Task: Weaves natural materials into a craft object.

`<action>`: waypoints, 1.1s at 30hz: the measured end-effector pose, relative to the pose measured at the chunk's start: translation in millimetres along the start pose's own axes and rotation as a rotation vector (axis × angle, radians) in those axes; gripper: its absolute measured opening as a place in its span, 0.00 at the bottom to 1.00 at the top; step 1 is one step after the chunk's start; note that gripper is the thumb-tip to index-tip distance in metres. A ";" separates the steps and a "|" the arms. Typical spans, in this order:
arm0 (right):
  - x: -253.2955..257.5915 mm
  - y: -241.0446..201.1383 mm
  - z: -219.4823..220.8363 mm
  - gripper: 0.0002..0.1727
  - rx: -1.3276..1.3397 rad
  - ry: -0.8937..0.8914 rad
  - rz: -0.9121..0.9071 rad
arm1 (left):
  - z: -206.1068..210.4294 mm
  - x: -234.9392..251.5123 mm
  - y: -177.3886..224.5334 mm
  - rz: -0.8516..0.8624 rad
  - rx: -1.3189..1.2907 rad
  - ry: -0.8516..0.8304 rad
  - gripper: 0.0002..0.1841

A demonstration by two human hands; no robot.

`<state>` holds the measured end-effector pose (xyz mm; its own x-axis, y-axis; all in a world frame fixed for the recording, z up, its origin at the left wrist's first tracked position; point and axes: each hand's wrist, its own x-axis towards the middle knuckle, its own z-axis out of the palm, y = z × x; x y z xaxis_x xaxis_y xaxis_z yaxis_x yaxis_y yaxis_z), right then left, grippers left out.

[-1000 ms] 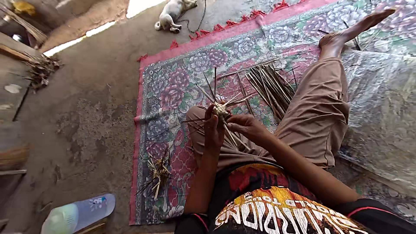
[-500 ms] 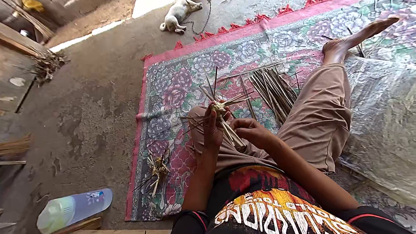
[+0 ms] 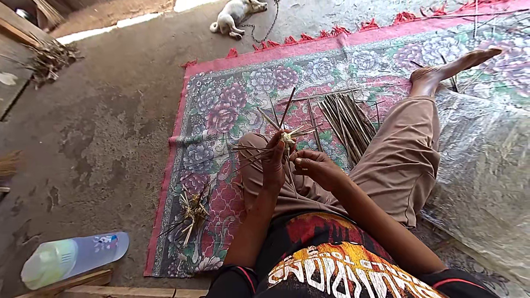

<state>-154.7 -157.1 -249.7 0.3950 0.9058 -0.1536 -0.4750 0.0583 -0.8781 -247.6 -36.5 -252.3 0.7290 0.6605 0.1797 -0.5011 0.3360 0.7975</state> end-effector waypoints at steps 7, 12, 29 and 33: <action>-2.7 -3.9 2.2 0.12 -0.139 0.016 -0.014 | 0.9 0.2 1.3 -0.004 -0.011 0.011 0.20; -2.7 -6.1 1.2 0.11 -0.096 -0.025 -0.101 | -1.1 0.6 0.6 -0.001 -0.030 0.014 0.20; -4.1 -5.8 3.1 0.02 -0.138 -0.021 -0.111 | -2.9 0.6 -2.2 0.054 0.074 0.041 0.20; -3.3 -5.4 2.4 0.05 -0.104 -0.015 -0.100 | -3.0 -0.6 -3.0 0.065 0.106 0.044 0.19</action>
<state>-155.3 -159.4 -243.4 0.4239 0.9039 -0.0563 -0.3492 0.1058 -0.9311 -248.0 -35.8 -256.5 0.6746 0.7079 0.2095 -0.4928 0.2205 0.8418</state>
